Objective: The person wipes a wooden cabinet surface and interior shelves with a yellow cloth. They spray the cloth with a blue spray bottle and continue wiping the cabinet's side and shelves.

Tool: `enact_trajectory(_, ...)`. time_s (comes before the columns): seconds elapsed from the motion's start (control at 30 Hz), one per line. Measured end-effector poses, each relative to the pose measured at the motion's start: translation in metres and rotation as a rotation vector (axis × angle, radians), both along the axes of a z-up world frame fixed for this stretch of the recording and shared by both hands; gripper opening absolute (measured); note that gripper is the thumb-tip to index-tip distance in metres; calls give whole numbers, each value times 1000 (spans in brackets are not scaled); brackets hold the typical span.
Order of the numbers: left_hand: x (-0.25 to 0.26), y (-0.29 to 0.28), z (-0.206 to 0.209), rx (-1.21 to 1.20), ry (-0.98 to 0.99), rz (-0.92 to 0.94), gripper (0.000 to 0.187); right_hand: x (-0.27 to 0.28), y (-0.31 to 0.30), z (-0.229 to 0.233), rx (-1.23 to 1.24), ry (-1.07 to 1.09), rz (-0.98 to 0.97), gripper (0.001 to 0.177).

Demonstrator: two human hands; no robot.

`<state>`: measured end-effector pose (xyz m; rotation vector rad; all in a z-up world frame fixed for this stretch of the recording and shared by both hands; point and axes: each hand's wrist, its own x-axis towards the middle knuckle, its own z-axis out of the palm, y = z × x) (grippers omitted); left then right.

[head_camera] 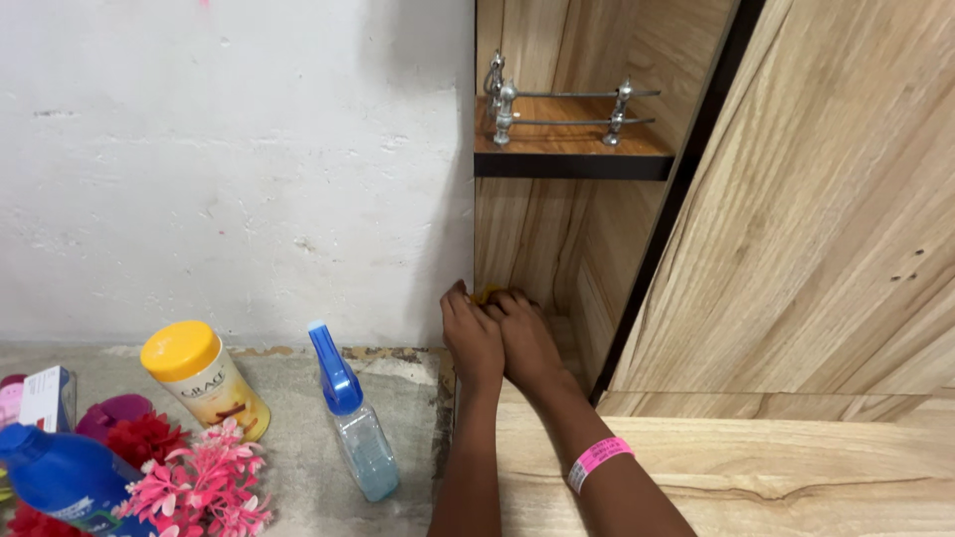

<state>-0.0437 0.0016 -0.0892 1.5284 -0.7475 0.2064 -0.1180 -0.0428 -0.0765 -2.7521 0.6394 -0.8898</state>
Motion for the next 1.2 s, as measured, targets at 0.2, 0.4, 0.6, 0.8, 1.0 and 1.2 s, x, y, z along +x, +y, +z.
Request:
enact_trajectory(0.2, 0, -4, 2, 69, -133, -46, 35, -8, 3, 18, -354, -389, 34, 52)
enact_trajectory(0.4, 2, -1, 4, 15, -207, 39, 37, 1, -8, -5, -16, 6, -48, 32)
enact_trajectory(0.6, -3, 2, 9, 24, -126, -31, 41, -6, 2, 12, -186, -282, -50, 41)
enact_trajectory(0.8, -3, 3, 8, 34, -133, -37, 45, -7, 12, 29, -141, -310, -268, 66)
enact_trajectory(1.0, -5, 5, 14, 95, -81, -68, 48, 10, 3, 19, 48, -435, -476, 57)
enact_trajectory(1.2, -3, 4, 15, 64, -53, -84, 49, 0, -13, 18, -187, -198, -7, 36)
